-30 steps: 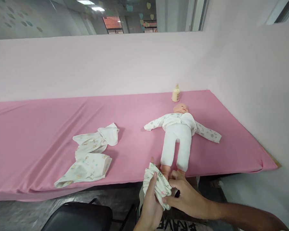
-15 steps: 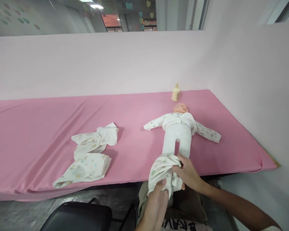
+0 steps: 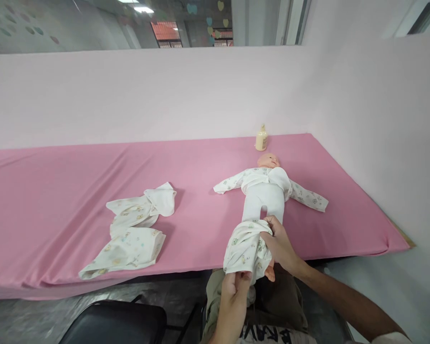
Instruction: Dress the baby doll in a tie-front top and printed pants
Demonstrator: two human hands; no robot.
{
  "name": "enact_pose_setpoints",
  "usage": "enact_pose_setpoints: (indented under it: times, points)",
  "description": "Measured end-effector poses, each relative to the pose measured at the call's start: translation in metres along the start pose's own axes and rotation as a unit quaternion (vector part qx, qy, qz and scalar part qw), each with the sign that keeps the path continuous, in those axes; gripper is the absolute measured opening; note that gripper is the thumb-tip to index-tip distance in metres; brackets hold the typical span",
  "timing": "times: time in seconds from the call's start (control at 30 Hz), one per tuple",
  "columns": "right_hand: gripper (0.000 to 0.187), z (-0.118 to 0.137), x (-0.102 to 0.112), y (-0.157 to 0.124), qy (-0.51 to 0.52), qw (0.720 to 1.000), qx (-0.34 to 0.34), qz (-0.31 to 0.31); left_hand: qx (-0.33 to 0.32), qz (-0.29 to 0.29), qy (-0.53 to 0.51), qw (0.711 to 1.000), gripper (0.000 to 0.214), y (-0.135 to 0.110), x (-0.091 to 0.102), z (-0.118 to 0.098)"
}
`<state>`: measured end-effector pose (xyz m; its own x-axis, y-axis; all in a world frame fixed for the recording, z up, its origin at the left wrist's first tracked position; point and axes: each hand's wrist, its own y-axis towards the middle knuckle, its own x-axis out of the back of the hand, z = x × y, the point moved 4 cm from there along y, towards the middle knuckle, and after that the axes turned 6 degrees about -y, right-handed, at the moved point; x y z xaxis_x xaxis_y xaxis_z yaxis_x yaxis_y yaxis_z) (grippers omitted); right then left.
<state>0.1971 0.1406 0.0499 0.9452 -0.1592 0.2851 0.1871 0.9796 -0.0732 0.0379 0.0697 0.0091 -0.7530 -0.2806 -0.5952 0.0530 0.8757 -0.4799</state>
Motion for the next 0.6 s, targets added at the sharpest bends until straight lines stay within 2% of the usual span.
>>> enact_pose_setpoints:
  times: [0.07, 0.2, 0.27, 0.33, 0.4, 0.5, 0.6]
  points:
    - [0.015, 0.001, -0.001, 0.000, -0.036, 0.999, 0.008, 0.006, -0.042, 0.003, 0.046, 0.998, 0.011, 0.001, -0.004, -0.005]
    - [0.023, 0.003, 0.002, 0.007, -0.124, 0.990, 0.059, 0.005, -0.115, -0.009, 0.180, 0.977, 0.011, -0.001, -0.012, -0.020]
    - [0.022, 0.005, 0.008, 0.017, -0.162, 0.982, 0.091, -0.013, -0.125, -0.028, 0.204, 0.971, 0.022, -0.003, -0.012, -0.025]
    - [0.020, 0.010, 0.014, 0.031, -0.202, 0.971, 0.121, -0.035, -0.114, -0.040, 0.184, 0.975, 0.038, -0.004, -0.011, -0.026]
    - [0.019, 0.015, 0.018, 0.044, -0.229, 0.963, 0.138, -0.043, -0.104, -0.045, 0.166, 0.980, 0.043, -0.004, -0.010, -0.026]
    - [0.021, 0.019, 0.016, 0.057, -0.229, 0.964, 0.134, 0.005, -0.095, -0.050, 0.151, 0.983, 0.041, -0.001, -0.007, -0.027]
    - [0.024, 0.017, 0.012, 0.053, -0.230, 0.963, 0.128, 0.059, -0.107, -0.047, 0.167, 0.979, 0.037, 0.005, -0.002, -0.031]
